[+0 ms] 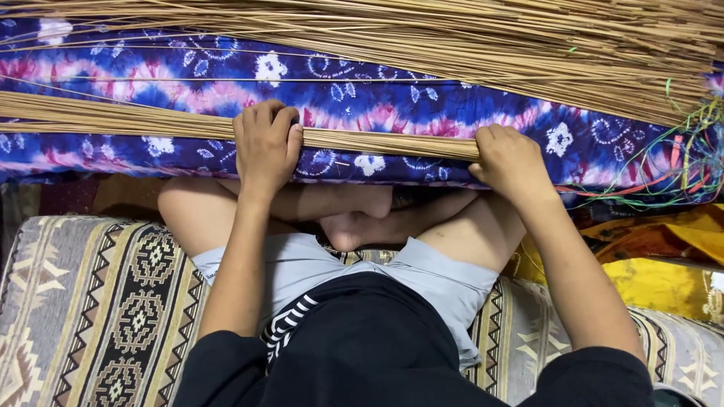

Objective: Organizing and aligning bundles of long rattan sticks on a patterned fabric surface.

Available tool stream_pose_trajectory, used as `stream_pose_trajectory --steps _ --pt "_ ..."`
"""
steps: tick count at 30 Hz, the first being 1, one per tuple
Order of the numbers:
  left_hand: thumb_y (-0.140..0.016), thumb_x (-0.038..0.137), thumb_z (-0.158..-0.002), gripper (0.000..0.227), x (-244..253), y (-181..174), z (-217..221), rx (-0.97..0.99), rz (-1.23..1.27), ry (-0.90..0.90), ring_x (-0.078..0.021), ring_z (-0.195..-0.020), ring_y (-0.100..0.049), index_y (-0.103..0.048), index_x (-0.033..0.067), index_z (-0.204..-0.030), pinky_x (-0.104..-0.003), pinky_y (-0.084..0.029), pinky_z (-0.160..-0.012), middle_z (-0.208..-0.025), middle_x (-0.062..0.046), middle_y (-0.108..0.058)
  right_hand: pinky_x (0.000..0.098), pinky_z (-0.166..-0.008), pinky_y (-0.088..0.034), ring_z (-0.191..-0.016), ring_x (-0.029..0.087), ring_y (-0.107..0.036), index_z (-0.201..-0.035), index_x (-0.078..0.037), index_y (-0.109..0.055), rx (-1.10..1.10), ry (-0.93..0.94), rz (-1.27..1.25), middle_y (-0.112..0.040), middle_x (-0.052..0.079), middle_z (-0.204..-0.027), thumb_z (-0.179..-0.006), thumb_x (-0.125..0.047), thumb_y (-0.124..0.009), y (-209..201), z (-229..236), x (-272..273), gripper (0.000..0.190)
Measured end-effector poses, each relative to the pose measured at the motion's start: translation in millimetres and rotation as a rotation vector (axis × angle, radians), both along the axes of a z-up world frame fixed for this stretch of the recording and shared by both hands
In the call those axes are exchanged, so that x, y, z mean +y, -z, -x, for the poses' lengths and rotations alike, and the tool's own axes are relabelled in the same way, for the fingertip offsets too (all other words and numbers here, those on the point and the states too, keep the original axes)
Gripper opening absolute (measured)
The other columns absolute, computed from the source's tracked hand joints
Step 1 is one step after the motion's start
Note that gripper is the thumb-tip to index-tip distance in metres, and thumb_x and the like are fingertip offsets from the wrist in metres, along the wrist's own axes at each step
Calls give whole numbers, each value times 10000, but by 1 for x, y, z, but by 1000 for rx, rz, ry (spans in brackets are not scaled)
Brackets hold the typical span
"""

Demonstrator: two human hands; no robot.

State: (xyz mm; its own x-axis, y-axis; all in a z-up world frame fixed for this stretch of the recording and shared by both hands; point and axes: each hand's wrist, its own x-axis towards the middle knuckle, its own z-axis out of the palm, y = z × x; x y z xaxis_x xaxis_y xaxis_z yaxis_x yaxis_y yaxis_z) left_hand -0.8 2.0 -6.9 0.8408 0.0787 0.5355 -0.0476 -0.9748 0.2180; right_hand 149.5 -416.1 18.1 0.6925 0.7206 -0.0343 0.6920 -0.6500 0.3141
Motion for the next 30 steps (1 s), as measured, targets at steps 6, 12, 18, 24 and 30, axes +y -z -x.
stream_pose_trajectory --steps 6,12,18,24,30 --pt "-522 373 -1091 251 0 -2 2 -17 9 20 -297 -1045 -547 -645 157 -1120 -439 -397 -922 -1111 -70 -582 447 -820 -589 -934 320 -733 -1014 -111 -624 268 17 -58 -685 79 -917 -708 -398 -822 -17 -10 1 464" --pt "-690 665 -918 564 -1 -7 6 -84 -39 104 -286 -1013 -583 -672 155 -1156 -478 -366 -983 -1082 -72 -631 391 -791 -595 -929 235 -736 -1044 -260 -698 203 71 -360 -700 -50 -918 -817 -377 -787 -28 -3 -8 270" --pt "-885 477 -795 442 5 23 1 -179 -80 -65 -243 -748 -520 -567 170 -778 -428 -416 -855 -747 -13 -496 331 -752 -585 -857 166 -722 -1081 -281 -736 80 -98 -505 -699 -88 -864 -702 -308 -888 -38 2 -3 410" --pt "-838 305 -899 396 32 33 2 -193 -265 -140 -242 -605 -526 -542 179 -668 -398 -423 -653 -612 -3 -475 343 -853 -553 -915 192 -720 -1142 -253 -746 67 -69 -533 -712 -44 -924 -744 -412 -895 -46 -3 -15 454" --pt "-796 274 -911 367 41 16 6 -171 -302 -96 -233 -600 -524 -542 184 -661 -375 -423 -635 -616 2 -474 422 -1203 -326 -1458 266 -403 -1593 -167 -297 852 182 -1431 -407 86 -1558 -800 -1013 -254 -33 -19 -16 1161"
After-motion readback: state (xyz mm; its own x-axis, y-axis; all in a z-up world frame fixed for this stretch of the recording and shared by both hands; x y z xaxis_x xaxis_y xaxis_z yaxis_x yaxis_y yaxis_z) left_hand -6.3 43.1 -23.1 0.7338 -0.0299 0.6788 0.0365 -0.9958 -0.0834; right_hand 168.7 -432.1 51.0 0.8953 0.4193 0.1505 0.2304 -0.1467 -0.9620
